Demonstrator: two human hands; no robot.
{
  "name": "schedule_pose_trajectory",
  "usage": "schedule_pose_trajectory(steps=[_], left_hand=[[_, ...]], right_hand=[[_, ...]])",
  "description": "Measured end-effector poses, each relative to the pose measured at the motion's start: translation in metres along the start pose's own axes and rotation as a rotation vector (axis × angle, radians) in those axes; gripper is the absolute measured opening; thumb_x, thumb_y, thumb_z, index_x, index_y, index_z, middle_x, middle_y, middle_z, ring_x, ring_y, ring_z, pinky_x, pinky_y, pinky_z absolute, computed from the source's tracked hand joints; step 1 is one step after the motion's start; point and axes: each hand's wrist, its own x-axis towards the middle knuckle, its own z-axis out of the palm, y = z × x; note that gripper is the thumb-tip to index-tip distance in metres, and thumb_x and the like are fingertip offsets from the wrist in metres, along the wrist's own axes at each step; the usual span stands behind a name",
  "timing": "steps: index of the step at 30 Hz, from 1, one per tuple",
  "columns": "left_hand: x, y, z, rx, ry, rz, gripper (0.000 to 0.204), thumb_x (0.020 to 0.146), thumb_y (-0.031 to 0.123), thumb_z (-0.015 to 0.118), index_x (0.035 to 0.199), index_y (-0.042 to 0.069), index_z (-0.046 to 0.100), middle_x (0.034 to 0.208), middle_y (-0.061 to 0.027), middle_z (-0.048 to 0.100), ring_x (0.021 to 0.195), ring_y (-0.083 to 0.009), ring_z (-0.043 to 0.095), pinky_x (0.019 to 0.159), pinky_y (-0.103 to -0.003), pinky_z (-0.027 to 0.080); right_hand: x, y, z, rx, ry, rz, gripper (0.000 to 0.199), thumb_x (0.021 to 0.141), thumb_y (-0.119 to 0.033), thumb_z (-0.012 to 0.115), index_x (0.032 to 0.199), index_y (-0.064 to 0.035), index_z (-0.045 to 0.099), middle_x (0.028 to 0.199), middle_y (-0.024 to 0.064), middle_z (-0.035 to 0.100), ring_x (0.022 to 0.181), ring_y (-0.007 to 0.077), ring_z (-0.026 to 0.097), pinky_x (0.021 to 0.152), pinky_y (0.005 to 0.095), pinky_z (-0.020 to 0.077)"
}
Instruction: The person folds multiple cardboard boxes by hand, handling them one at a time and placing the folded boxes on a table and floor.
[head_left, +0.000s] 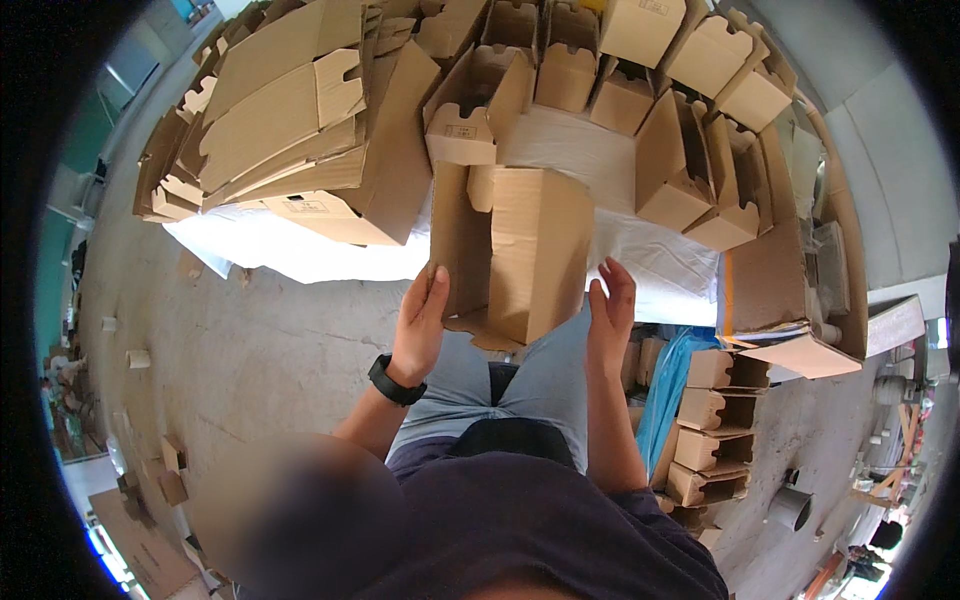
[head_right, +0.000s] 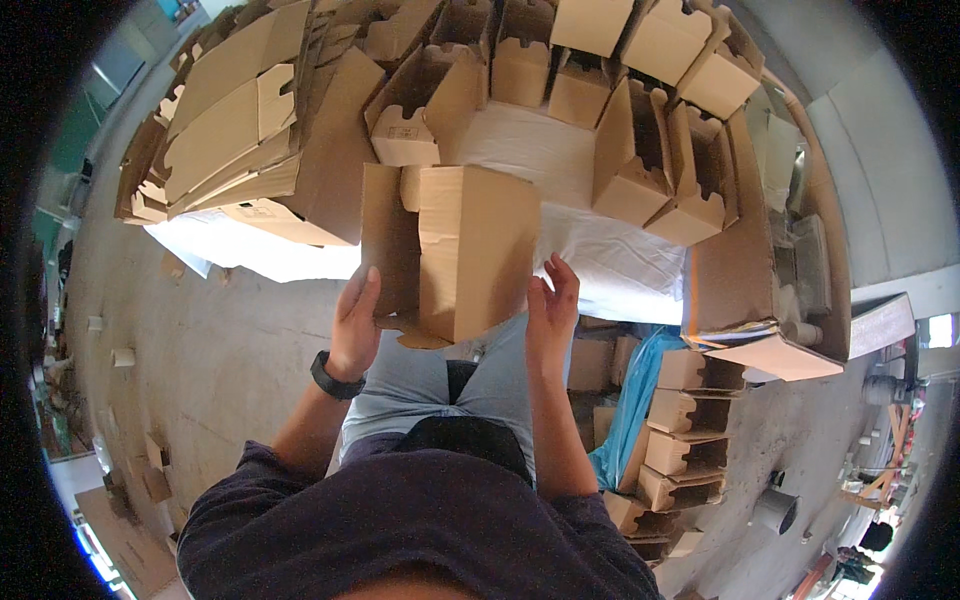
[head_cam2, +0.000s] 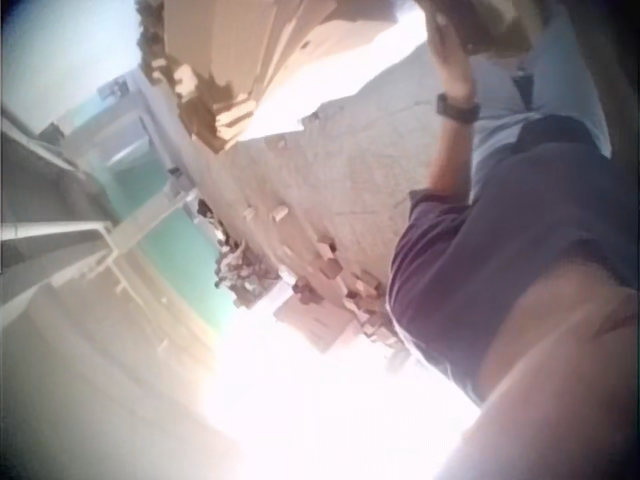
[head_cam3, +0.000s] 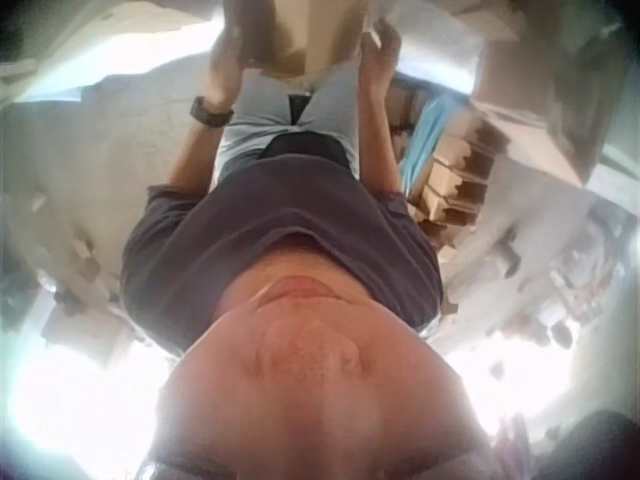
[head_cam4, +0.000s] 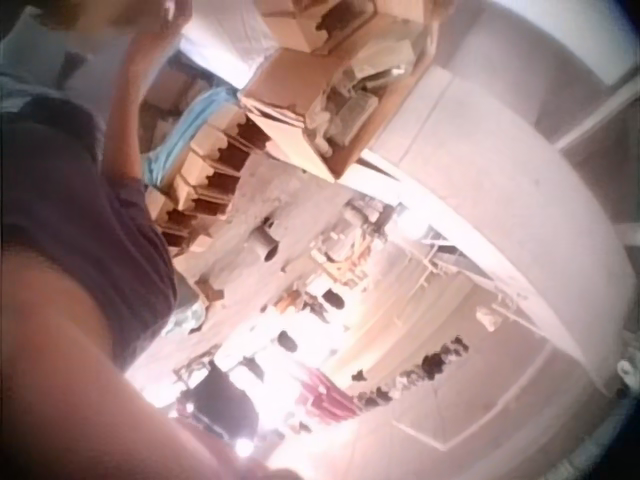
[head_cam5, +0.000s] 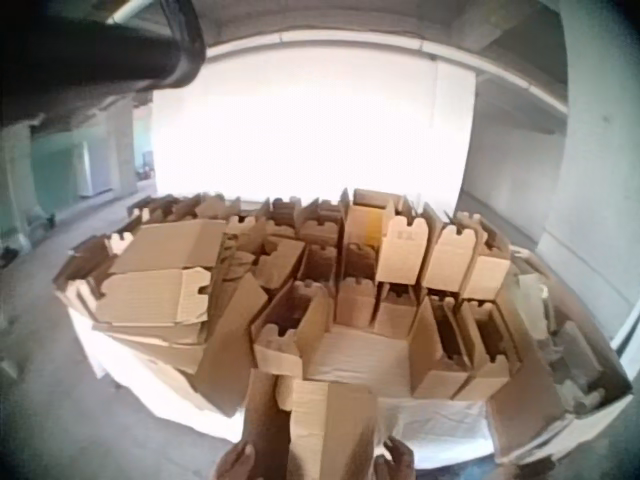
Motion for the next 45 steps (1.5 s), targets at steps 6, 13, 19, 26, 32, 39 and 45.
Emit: schedule_pose_trajectory(steps=[6, 13, 19, 26, 32, 39, 45], left_hand=[[0.002, 0.034, 0.006, 0.515, -0.127, 0.208, 0.035, 0.097, 0.016, 0.044, 0.125, -0.004, 0.048, 0.094, -0.0100, 0.060, 0.085, -0.0128, 0.052, 0.080, -0.025, 0.042], [0.023, 0.063, 0.015, 0.724, -0.311, 0.375, 0.034, 0.095, 0.013, 0.046, 0.124, -0.004, 0.049, 0.094, -0.0176, 0.062, 0.084, -0.0155, 0.057, 0.077, -0.028, 0.046], [0.045, 0.093, 0.024, 0.913, -0.339, 0.405, 0.032, 0.092, 0.013, 0.050, 0.122, 0.006, 0.055, 0.088, -0.0232, 0.059, 0.073, -0.0330, 0.060, 0.066, -0.036, 0.047], [0.072, 0.083, 0.032, 0.943, -0.613, 0.560, 0.028, 0.086, 0.009, 0.057, 0.114, 0.009, 0.062, 0.101, -0.0129, 0.066, 0.089, -0.0262, 0.064, 0.076, -0.032, 0.050], [0.072, 0.073, 0.039, 0.522, -0.476, 0.516, 0.047, 0.078, -0.001, 0.065, 0.123, 0.002, 0.053, 0.124, -0.0120, 0.055, 0.115, -0.0189, 0.052, 0.098, -0.031, 0.039], [0.064, 0.026, 0.010, -0.066, -0.131, 0.586, 0.059, 0.092, 0.037, 0.046, 0.138, 0.004, 0.028, 0.139, -0.0163, 0.036, 0.131, -0.0291, 0.032, 0.109, -0.046, 0.025], [0.011, -0.018, -0.001, 0.203, -0.155, 0.602, 0.101, 0.073, 0.046, 0.071, 0.142, 0.008, 0.009, 0.147, -0.0189, 0.016, 0.137, -0.0325, 0.017, 0.111, -0.045, 0.016]], right_hand=[[-0.011, -0.061, 0.025, -0.178, -0.216, -0.329, 0.055, 0.084, -0.009, 0.060, 0.133, -0.0013, 0.037, 0.140, 0.0201, 0.033, 0.132, 0.0297, 0.031, 0.107, 0.0410, 0.0268], [-0.003, -0.066, 0.027, -0.454, -0.196, -0.425, 0.065, 0.079, -0.001, 0.062, 0.137, -0.0074, 0.034, 0.146, 0.0167, 0.024, 0.134, 0.0293, 0.027, 0.106, 0.0429, 0.0295], [0.010, -0.077, 0.023, -0.410, -0.125, -0.400, 0.077, 0.069, -0.005, 0.073, 0.136, -0.0059, 0.034, 0.139, 0.0185, 0.033, 0.130, 0.0332, 0.032, 0.105, 0.0411, 0.0295], [0.012, -0.055, 0.008, -0.388, -0.141, -0.337, 0.068, 0.072, -0.005, 0.073, 0.133, -0.0090, 0.043, 0.134, 0.0182, 0.040, 0.126, 0.0321, 0.037, 0.103, 0.0394, 0.0326], [0.013, -0.050, 0.008, -0.351, -0.138, -0.337, 0.064, 0.072, -0.001, 0.072, 0.129, -0.0074, 0.045, 0.133, 0.0179, 0.043, 0.124, 0.0311, 0.042, 0.102, 0.0377, 0.0352], [0.012, -0.044, 0.011, -0.284, -0.089, -0.345, 0.058, 0.073, 0.000, 0.070, 0.126, -0.0059, 0.047, 0.131, 0.0164, 0.046, 0.123, 0.0293, 0.043, 0.103, 0.0381, 0.0340], [0.011, -0.045, 0.014, -0.324, -0.064, -0.286, 0.055, 0.073, -0.002, 0.071, 0.123, -0.0056, 0.048, 0.131, 0.0167, 0.045, 0.123, 0.0297, 0.043, 0.102, 0.0381, 0.0340]])
